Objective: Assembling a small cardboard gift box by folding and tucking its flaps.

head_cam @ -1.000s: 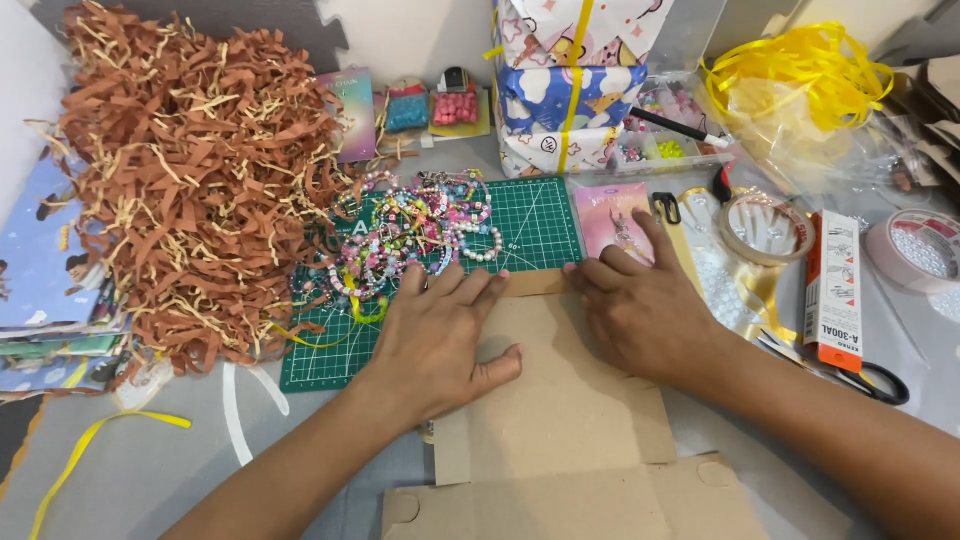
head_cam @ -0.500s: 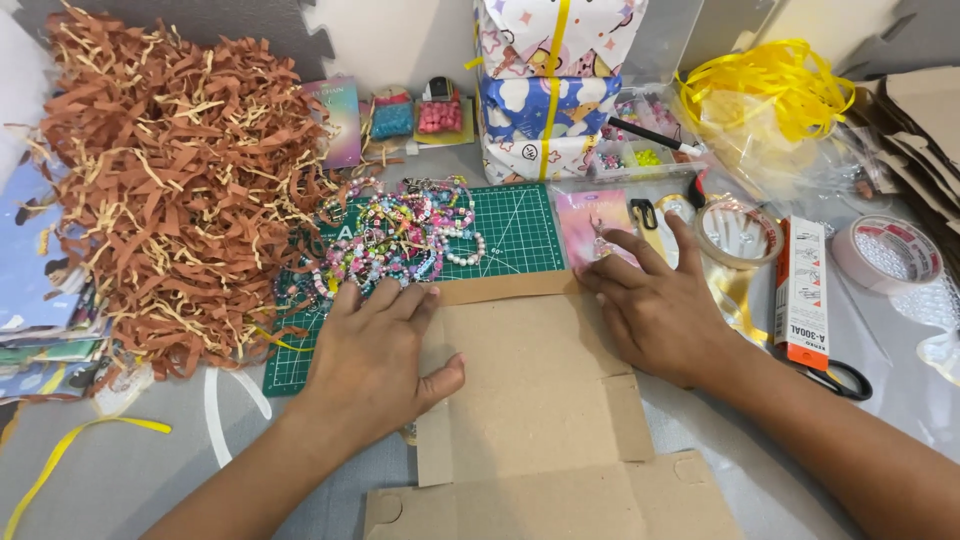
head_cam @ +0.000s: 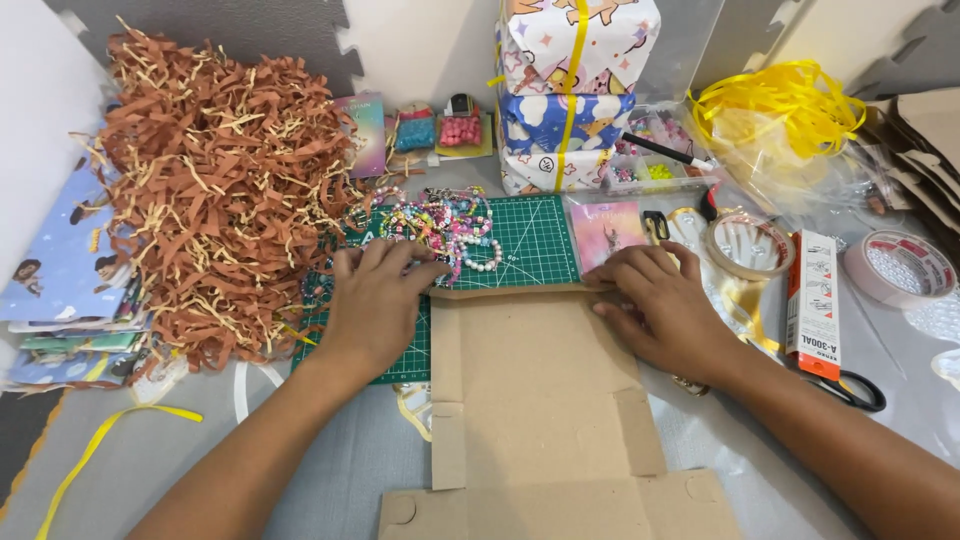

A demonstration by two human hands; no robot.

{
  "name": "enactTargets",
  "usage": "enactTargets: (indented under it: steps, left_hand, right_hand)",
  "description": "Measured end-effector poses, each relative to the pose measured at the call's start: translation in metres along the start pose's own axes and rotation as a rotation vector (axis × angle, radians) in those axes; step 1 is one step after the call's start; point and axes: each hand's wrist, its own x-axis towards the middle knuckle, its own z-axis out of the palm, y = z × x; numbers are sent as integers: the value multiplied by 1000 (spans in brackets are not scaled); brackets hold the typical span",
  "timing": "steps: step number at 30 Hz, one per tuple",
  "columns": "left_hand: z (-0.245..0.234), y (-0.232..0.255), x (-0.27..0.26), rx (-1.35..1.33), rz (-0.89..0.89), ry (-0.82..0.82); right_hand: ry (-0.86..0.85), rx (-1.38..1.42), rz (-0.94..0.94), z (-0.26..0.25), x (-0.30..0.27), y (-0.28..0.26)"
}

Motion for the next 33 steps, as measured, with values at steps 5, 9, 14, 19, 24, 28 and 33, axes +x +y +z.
enactTargets:
  steps: [5, 9, 14, 19, 24, 28, 33]
  left_hand:
    - [-14, -8, 6, -238, -47, -70]
    - [14, -27, 6, -135, -61, -12]
    - [24, -36, 8, 12, -61, 242]
    - [5, -5, 9, -216, 9, 202]
    - [-9, 34, 7, -421, 170, -31]
    - [-24, 51, 8, -436, 195, -226]
    - [-40, 59, 13, -545, 136, -403]
  right_hand:
    - [-16, 99, -93, -6, 0, -4]
    - [-1, 140, -112, -9, 5, -12]
    - [-96, 59, -188, -11, 7, -25]
    - [-101, -51, -204, -17, 6, -26]
    - [-57, -251, -235, -11, 9, -13]
    - [-131, -211, -234, -15, 15, -13]
    - [-259, -58, -306, -12, 26, -48]
